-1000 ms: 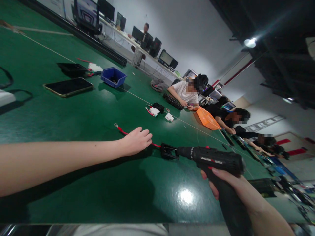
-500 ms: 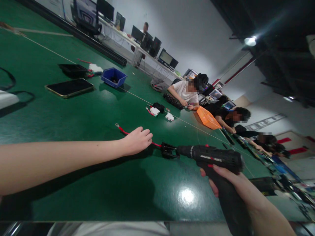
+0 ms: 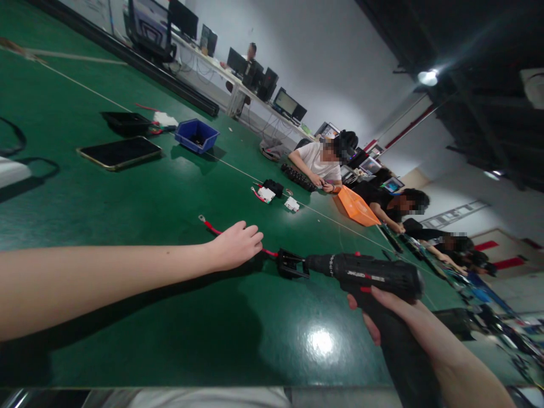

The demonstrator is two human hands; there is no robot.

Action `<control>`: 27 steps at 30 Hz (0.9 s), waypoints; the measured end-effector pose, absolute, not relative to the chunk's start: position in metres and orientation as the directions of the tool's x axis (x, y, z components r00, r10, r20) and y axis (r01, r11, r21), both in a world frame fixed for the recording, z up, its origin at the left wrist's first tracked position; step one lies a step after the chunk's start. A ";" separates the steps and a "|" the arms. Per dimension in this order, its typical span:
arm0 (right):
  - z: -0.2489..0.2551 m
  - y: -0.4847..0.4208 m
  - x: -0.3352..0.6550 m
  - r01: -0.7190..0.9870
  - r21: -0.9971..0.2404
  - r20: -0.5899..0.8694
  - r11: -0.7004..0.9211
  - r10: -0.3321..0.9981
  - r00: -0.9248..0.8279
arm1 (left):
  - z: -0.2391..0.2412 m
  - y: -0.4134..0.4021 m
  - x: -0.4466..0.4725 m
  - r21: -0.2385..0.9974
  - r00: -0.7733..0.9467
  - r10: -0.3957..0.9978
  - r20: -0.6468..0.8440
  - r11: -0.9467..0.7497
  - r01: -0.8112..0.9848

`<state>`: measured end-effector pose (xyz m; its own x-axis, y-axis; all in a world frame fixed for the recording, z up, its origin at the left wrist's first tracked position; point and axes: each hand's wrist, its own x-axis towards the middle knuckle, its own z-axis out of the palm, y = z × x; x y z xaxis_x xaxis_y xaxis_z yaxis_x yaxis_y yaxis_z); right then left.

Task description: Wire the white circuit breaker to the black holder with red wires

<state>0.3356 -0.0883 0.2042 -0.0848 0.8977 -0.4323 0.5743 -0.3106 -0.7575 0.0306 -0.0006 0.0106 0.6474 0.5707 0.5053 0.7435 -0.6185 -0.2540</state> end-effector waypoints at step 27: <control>0.079 0.052 0.394 0.619 -0.743 0.345 0.255 0.938 0.027 | 0.017 -0.001 0.032 -0.321 0.666 0.605 0.435 -0.587 0.743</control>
<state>0.3944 0.0523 0.0785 0.0274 0.9382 0.3449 0.6189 0.2550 -0.7429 0.0316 -0.0006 0.0173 0.6664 0.6054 0.4352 0.7431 -0.5872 -0.3210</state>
